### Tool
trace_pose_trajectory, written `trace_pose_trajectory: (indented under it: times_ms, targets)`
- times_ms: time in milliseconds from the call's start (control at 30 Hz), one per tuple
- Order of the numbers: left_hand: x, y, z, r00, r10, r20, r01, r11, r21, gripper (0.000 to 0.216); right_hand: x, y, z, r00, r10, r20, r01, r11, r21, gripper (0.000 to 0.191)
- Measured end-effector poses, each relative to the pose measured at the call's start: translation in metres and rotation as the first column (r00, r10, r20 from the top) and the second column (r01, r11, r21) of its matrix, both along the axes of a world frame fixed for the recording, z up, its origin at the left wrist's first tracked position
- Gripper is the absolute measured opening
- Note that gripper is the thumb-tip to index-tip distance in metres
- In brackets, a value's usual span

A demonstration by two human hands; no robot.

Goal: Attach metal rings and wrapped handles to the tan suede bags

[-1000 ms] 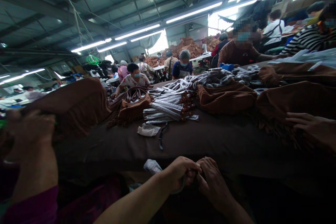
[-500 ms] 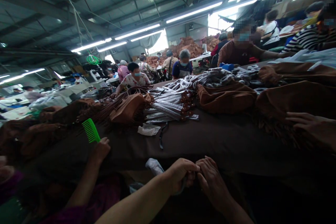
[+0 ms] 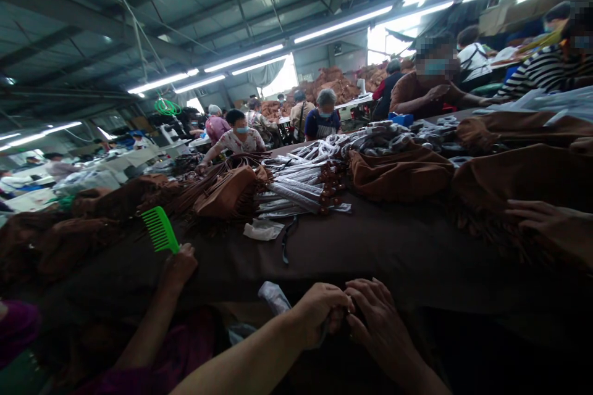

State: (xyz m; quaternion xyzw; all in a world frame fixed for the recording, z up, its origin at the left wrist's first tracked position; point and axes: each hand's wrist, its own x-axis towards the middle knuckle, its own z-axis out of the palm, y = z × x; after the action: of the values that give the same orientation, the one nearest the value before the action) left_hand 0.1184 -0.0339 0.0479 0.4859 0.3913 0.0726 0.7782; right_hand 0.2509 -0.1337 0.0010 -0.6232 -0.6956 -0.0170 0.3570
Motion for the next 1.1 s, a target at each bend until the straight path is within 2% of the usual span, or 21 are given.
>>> trace_pose_trajectory:
  times_ms: [133,233,367,500,600,667,833,900,1000,1100]
  targets:
    - [0.000,0.002,0.003,0.999,-0.040,-0.010,0.040,0.999,0.023,0.019,0.001,0.000,-0.003,1.000,0.004,-0.031,-0.004,1.000,0.000,0.018]
    - [-0.002,0.009,0.008,0.988,-0.152,-0.042,0.155,0.984,0.086,0.033,-0.001,0.002,-0.010,0.997,-0.024,-0.067,0.024,1.000,-0.008,0.014]
    - [-0.002,0.018,0.006,0.966,-0.224,-0.127,0.243,0.957,0.157,0.042,-0.002,0.003,-0.016,0.998,0.001,-0.067,0.000,1.000,0.013,0.021]
    - [0.005,0.017,0.000,0.970,-0.180,-0.162,0.210,0.959,0.189,0.029,0.002,-0.002,-0.013,0.994,0.096,-0.049,-0.097,0.995,-0.030,0.027]
    - [0.005,0.011,-0.001,0.975,-0.181,-0.130,0.190,0.980,0.064,0.022,0.004,-0.008,-0.010,0.993,0.087,-0.075,-0.092,0.994,-0.058,0.031]
    - [0.002,0.007,-0.002,0.988,-0.149,-0.050,0.148,0.989,-0.023,0.021,0.005,-0.010,-0.009,0.992,0.074,-0.100,-0.081,0.994,-0.068,0.034]
    - [-0.006,-0.006,-0.013,0.978,0.116,0.176,-0.095,0.988,-0.125,0.024,0.005,-0.006,-0.003,0.990,0.040,-0.138,-0.050,0.997,-0.064,0.022]
    - [-0.006,-0.010,-0.018,0.958,0.172,0.230,-0.135,0.977,-0.166,0.025,0.004,-0.003,0.000,0.989,0.054,-0.135,-0.060,0.997,-0.041,0.022]
    - [-0.005,-0.013,-0.019,0.961,0.164,0.223,-0.120,0.973,-0.198,0.030,0.003,0.000,0.001,0.991,0.078,-0.104,-0.079,0.997,0.000,0.024]
    - [-0.003,-0.010,-0.014,0.986,0.070,0.150,-0.047,0.987,-0.155,0.036,0.001,0.003,-0.004,0.995,0.042,-0.093,-0.037,0.998,0.048,0.015]
